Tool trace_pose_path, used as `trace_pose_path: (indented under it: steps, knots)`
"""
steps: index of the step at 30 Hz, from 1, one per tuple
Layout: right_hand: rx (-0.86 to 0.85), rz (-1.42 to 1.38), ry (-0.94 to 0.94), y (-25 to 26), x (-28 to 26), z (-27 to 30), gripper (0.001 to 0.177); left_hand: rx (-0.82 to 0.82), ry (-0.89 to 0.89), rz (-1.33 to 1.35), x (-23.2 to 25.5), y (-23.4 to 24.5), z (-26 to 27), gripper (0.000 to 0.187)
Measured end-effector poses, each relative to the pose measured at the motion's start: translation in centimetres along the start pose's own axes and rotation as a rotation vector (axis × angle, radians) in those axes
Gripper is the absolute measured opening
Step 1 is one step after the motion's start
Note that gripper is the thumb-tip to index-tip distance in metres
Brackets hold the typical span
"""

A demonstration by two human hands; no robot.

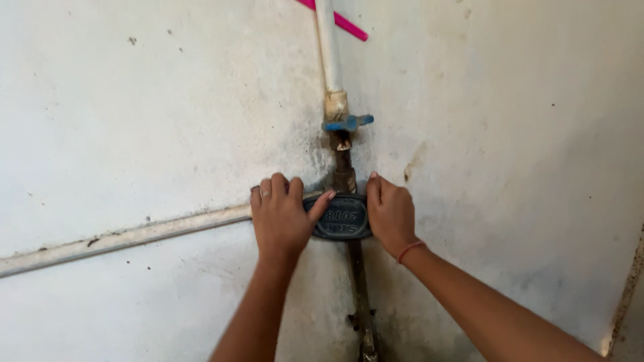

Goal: The person scrubs a vertical metal pipe with a black scrubbing pad. They hold the pad with both hands and move it up and down along the pipe's surface. The person then moves to a horizontal pipe section and continues scrubbing.

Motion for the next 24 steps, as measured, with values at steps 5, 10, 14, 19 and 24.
trace_pose_path:
  steps: [5,10,14,19,24]
  knots:
    - [0.012,0.103,0.227,0.7,-1.6,-1.2,0.048,-0.070,0.179,-0.142,0.9,-0.3,2.1,0.058]
    - [0.087,-0.075,0.098,1.1,2.1,-0.2,0.047,-0.009,0.334,-0.114,2.5,-0.1,3.6,0.060]
    - [0.105,-0.040,0.076,0.3,2.3,0.6,0.049,-0.150,0.498,-0.035,0.9,-1.0,4.9,0.060]
    - [0.118,-0.004,0.126,-0.1,2.6,1.1,0.046,-0.594,0.754,0.040,-0.8,-4.8,8.0,0.066]
    - [0.002,0.073,0.061,-1.2,5.1,3.3,0.047,-0.706,0.825,0.119,-0.3,-5.7,11.2,0.067]
Point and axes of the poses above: each hand's wrist, its own z-axis away from the middle knuckle, its own y-axis out of the back of the hand, x = y × z, the point moved 9 cm from there along -z, towards the middle knuckle, and after that the axes turned 6 degrees about -z, right-handed, at the moved point
